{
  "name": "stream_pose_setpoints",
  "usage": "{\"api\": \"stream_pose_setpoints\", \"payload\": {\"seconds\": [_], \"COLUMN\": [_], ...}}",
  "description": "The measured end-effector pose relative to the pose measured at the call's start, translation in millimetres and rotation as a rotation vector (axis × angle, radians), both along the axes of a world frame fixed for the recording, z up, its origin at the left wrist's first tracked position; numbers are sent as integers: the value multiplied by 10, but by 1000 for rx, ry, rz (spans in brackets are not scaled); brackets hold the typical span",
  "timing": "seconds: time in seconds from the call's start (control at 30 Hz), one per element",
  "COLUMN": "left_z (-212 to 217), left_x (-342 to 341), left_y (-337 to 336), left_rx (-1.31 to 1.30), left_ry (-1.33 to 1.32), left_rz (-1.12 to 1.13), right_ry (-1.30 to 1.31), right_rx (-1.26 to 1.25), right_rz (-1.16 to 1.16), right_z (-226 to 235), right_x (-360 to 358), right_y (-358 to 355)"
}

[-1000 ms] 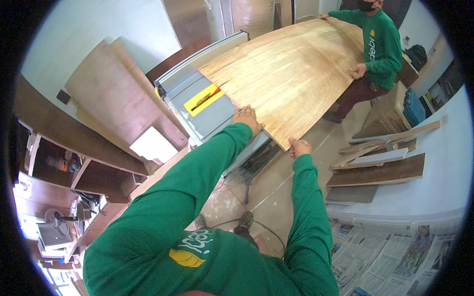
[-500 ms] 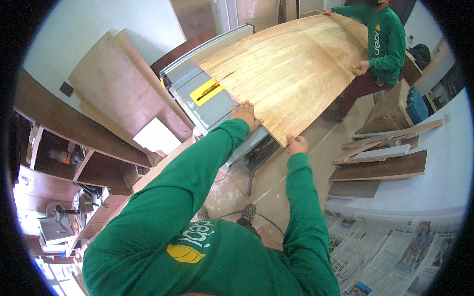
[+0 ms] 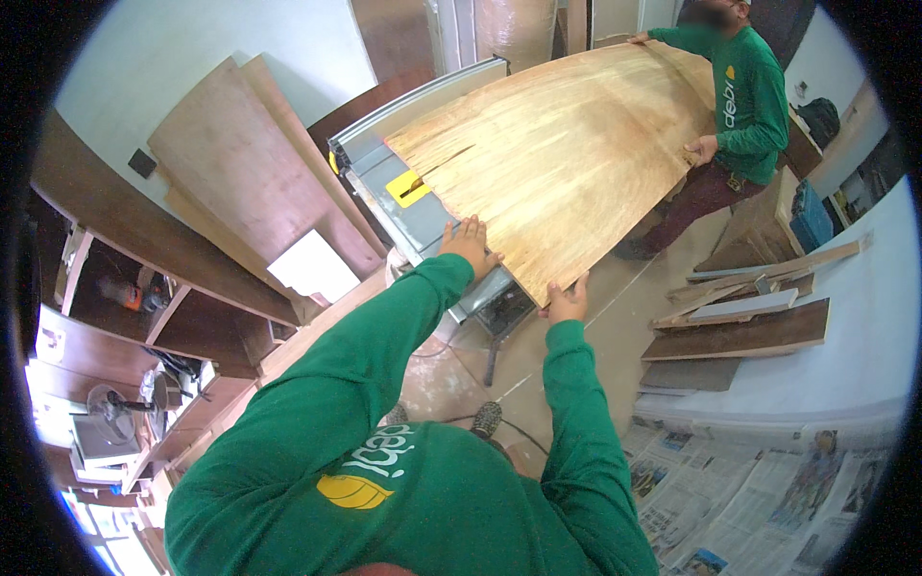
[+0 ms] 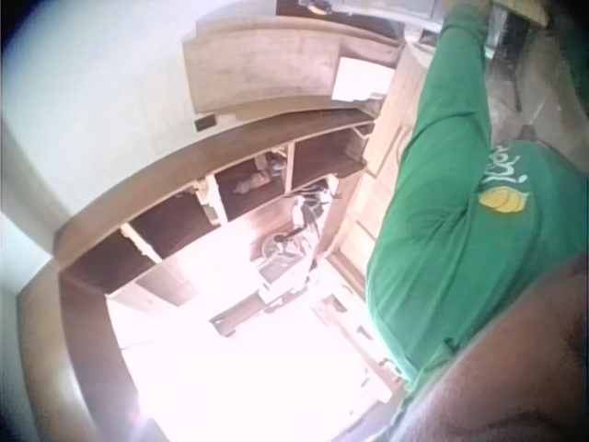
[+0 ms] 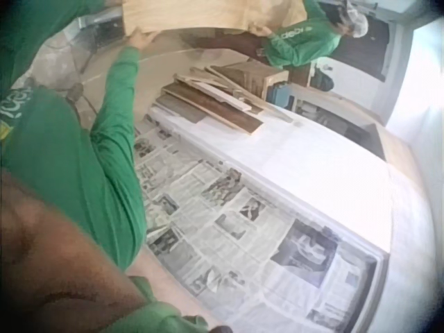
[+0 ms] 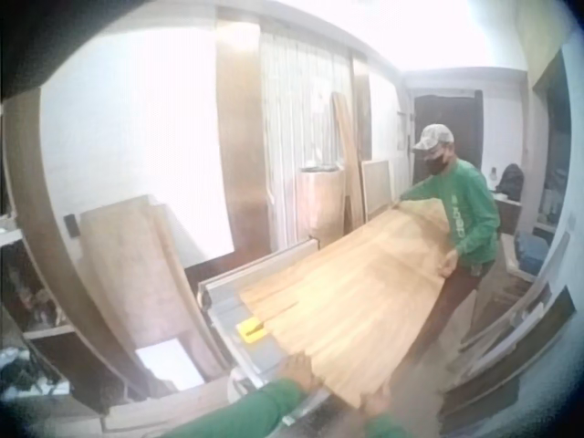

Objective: The person helps guide a sheet of plywood through a table saw and then carries a resulting piece of wood across the room to stack it on top of other wooden boards.

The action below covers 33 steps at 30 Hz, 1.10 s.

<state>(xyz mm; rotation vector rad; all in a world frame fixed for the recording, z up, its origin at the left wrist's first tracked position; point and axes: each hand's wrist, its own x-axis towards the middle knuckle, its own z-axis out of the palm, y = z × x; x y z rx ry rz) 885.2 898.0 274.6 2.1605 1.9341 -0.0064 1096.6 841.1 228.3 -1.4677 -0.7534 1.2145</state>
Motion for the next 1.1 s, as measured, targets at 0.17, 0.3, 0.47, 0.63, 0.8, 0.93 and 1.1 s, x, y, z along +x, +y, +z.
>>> {"api": "stream_pose_setpoints", "payload": {"seconds": [0.17, 0.3, 0.47, 0.63, 0.8, 0.93, 1.1], "left_z": [-20, -15, -12, -32, -51, -44, -71], "left_x": [-176, -264, -423, -592, -772, -916, -1087], "left_y": [-167, -302, -476, -671, -881, -1056, -1247], "left_rx": [4, 22, 15, 21, 35, 46, 83], "left_ry": [0, -1, -16, -38, -37, -34, -42], "left_rz": [9, 0, 12, 2, -8, -17, -20], "right_ry": [19, 72, 46, 36, 57, 51, 54], "right_rx": [-55, -52, -84, -99, -90, -101, -104], "right_rz": [20, 6, 1, 3, -4, -5, -19], "right_z": [124, 97, 179, 204, 141, 203, 171], "right_x": [-172, -248, -423, -581, -723, -881, -1031], "right_y": [-204, -338, -535, -733, -926, -1108, -1280]}}
